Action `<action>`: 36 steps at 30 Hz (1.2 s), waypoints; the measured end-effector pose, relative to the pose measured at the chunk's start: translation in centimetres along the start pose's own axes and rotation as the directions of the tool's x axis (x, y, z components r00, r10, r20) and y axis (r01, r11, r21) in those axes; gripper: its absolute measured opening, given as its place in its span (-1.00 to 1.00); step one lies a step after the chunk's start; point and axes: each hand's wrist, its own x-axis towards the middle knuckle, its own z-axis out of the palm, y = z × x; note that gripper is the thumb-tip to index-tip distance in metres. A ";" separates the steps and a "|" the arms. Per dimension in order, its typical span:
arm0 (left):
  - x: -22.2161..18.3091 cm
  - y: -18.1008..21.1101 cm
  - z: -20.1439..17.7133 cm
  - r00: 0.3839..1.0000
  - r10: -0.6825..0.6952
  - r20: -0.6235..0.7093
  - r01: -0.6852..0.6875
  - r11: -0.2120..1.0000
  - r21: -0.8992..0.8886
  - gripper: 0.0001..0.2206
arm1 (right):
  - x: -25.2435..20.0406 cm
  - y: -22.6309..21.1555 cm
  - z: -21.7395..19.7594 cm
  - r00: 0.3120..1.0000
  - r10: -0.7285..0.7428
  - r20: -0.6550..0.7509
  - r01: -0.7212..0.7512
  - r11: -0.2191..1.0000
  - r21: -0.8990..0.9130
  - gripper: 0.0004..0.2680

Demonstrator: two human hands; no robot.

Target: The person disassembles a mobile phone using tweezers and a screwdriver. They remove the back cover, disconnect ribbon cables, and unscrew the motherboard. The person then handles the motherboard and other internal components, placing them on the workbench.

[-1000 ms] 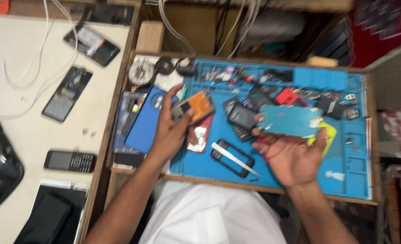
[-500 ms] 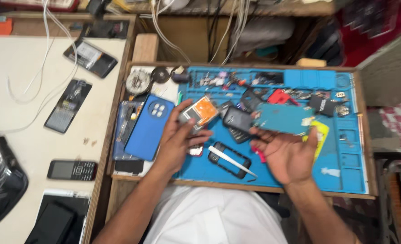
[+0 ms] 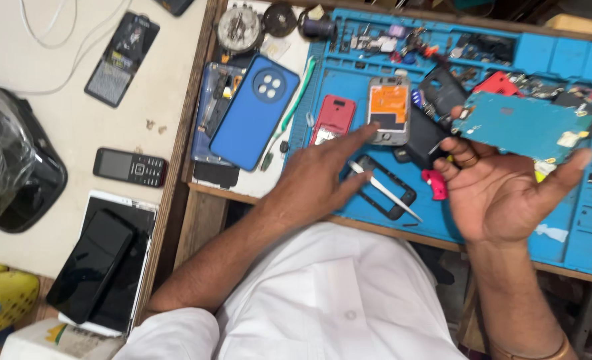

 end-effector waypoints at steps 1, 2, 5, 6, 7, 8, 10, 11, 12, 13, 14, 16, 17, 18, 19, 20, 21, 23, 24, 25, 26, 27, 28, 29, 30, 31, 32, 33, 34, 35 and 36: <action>-0.3 -0.2 -0.2 0.993 -0.110 0.030 0.109 0.994 0.022 -0.42 | -0.2 -0.1 -0.3 1.000 -0.005 0.009 0.006 0.999 -0.048 -0.32; -0.6 -0.7 -0.4 0.975 -0.215 0.058 0.213 0.976 0.049 -0.47 | -0.2 -0.1 -0.6 1.000 -0.008 0.019 0.009 0.997 -0.079 -0.32; -1.1 -2.1 -0.5 0.977 -0.213 -0.020 0.213 0.962 0.171 -0.53 | -0.4 0.1 -1.5 0.999 -0.005 0.037 0.009 0.993 -0.115 -0.31; -1.1 -2.7 -0.4 0.986 -0.151 -0.067 0.163 0.962 0.221 -0.53 | -0.3 0.2 -1.8 0.999 -0.003 0.039 0.007 0.994 -0.108 -0.32; -1.1 -3.1 -0.2 0.985 -0.145 -0.091 0.162 0.957 0.240 -0.51 | -0.4 0.1 -2.1 0.999 0.001 0.033 0.002 0.997 -0.080 -0.33; -1.2 -3.5 0.1 0.984 -0.137 -0.114 0.163 0.952 0.259 -0.50 | -0.5 0.3 -2.3 0.999 0.000 0.033 0.003 0.997 -0.078 -0.34; -1.2 -4.1 0.6 0.980 -0.153 -0.131 0.183 0.946 0.268 -0.48 | -0.5 0.4 -2.8 0.999 -0.008 0.039 0.012 0.995 -0.104 -0.35; -1.2 -4.3 0.8 0.977 -0.176 -0.124 0.203 0.945 0.257 -0.48 | -0.6 0.4 -3.1 0.999 -0.014 0.043 0.019 0.992 -0.128 -0.35; -1.2 -4.5 1.0 0.973 -0.200 -0.119 0.223 0.943 0.245 -0.47 | -0.7 0.4 -3.2 0.999 -0.019 0.048 0.026 0.988 -0.153 -0.35; -1.2 -4.5 1.1 0.968 -0.229 -0.102 0.248 0.938 0.244 -0.48 | -0.8 0.4 -3.3 0.998 -0.025 0.052 0.033 0.984 -0.176 -0.35; -1.1 -4.5 1.2 0.964 -0.252 -0.084 0.266 0.933 0.243 -0.49 | -0.8 0.5 -3.5 0.998 -0.027 0.054 0.037 0.980 -0.194 -0.35; -1.0 -4.4 1.4 0.959 -0.275 -0.070 0.284 0.926 0.250 -0.50 | -0.9 0.4 -3.6 0.998 -0.030 0.054 0.041 0.974 -0.224 -0.34; -1.0 -4.2 1.5 0.959 -0.274 -0.074 0.284 0.923 0.259 -0.50 | -0.9 0.3 -3.7 0.998 -0.029 0.054 0.040 0.975 -0.221 -0.34; -0.9 -4.1 1.5 0.959 -0.272 -0.077 0.283 0.921 0.269 -0.50 | -0.9 0.4 -3.7 0.998 -0.029 0.053 0.040 0.976 -0.216 -0.33; -0.8 -4.0 1.6 0.967 -0.240 -0.086 0.254 0.924 0.285 -0.47 | -0.9 0.4 -3.8 0.998 -0.027 0.056 0.037 0.980 -0.196 -0.33; -0.9 -3.9 1.6 0.973 -0.209 -0.097 0.229 0.925 0.303 -0.45 | -0.9 0.4 -3.7 0.998 -0.027 0.056 0.037 0.982 -0.184 -0.33; -0.9 -3.8 1.6 0.978 -0.179 -0.107 0.204 0.925 0.321 -0.42 | -0.9 0.5 -3.7 0.998 -0.026 0.056 0.036 0.984 -0.173 -0.33; -0.9 -3.8 1.5 0.976 -0.201 -0.083 0.217 0.927 0.306 -0.42 | -0.9 0.5 -3.5 0.998 -0.028 0.054 0.037 0.985 -0.167 -0.34; -1.0 -3.8 1.4 0.974 -0.214 -0.072 0.226 0.928 0.298 -0.41 | -0.9 0.4 -3.4 0.998 -0.028 0.052 0.036 0.986 -0.162 -0.35; -1.0 -3.9 1.0 0.974 -0.216 -0.074 0.228 0.943 0.245 -0.41 | -0.9 0.4 -3.4 0.999 -0.029 0.045 0.036 0.988 -0.153 -0.36; -1.0 -4.1 0.5 0.973 -0.219 -0.074 0.229 0.955 0.189 -0.40 | -0.8 0.4 -3.4 0.999 -0.028 0.044 0.034 0.986 -0.162 -0.37; -1.0 -4.3 0.0 0.972 -0.222 -0.075 0.230 0.964 0.134 -0.39 | -0.8 0.4 -3.4 0.999 -0.026 0.042 0.033 0.985 -0.172 -0.37; -1.0 -4.4 -0.6 0.973 -0.205 -0.108 0.219 0.966 0.138 -0.39 | -0.8 0.4 -3.6 0.999 -0.027 0.043 0.035 0.979 -0.200 -0.37; -1.1 -4.6 -1.2 0.972 -0.189 -0.141 0.209 0.967 0.143 -0.39 | -0.8 0.4 -3.7 0.999 -0.025 0.040 0.032 0.978 -0.207 -0.38; -1.3 -4.7 -1.8 0.970 -0.173 -0.172 0.199 0.969 0.147 -0.38 | -1.0 0.3 -3.8 0.999 -0.022 0.033 0.028 0.976 -0.214 -0.38; -1.4 -4.9 -2.5 0.967 -0.163 -0.194 0.203 0.956 0.211 -0.39 | -1.0 0.3 -4.0 1.000 -0.016 0.022 0.020 0.980 -0.200 -0.40; -1.4 -5.2 -3.4 0.965 -0.151 -0.216 0.208 0.939 0.275 -0.39 | -1.0 0.3 -4.0 0.999 -0.018 0.031 0.024 0.978 -0.208 -0.40; -1.3 -5.5 -4.0 0.962 -0.137 -0.236 0.213 0.917 0.336 -0.40 | -0.9 0.3 -4.1 0.999 -0.020 0.040 0.028 0.976 -0.216 -0.41; -1.3 -5.7 -4.6 0.958 -0.190 -0.216 0.260 0.893 0.366 -0.41 | -0.9 0.3 -4.1 0.998 -0.028 0.065 0.043 0.968 -0.248 -0.42; -1.2 -5.7 -5.0 0.950 -0.243 -0.196 0.303 0.866 0.397 -0.43 | -0.9 0.3 -4.1 0.997 -0.032 0.075 0.051 0.965 -0.259 -0.41; -0.9 -5.6 -5.3 0.941 -0.290 -0.175 0.338 0.839 0.428 -0.45 | -0.9 0.2 -4.2 0.996 -0.043 0.084 0.064 0.960 -0.272 -0.41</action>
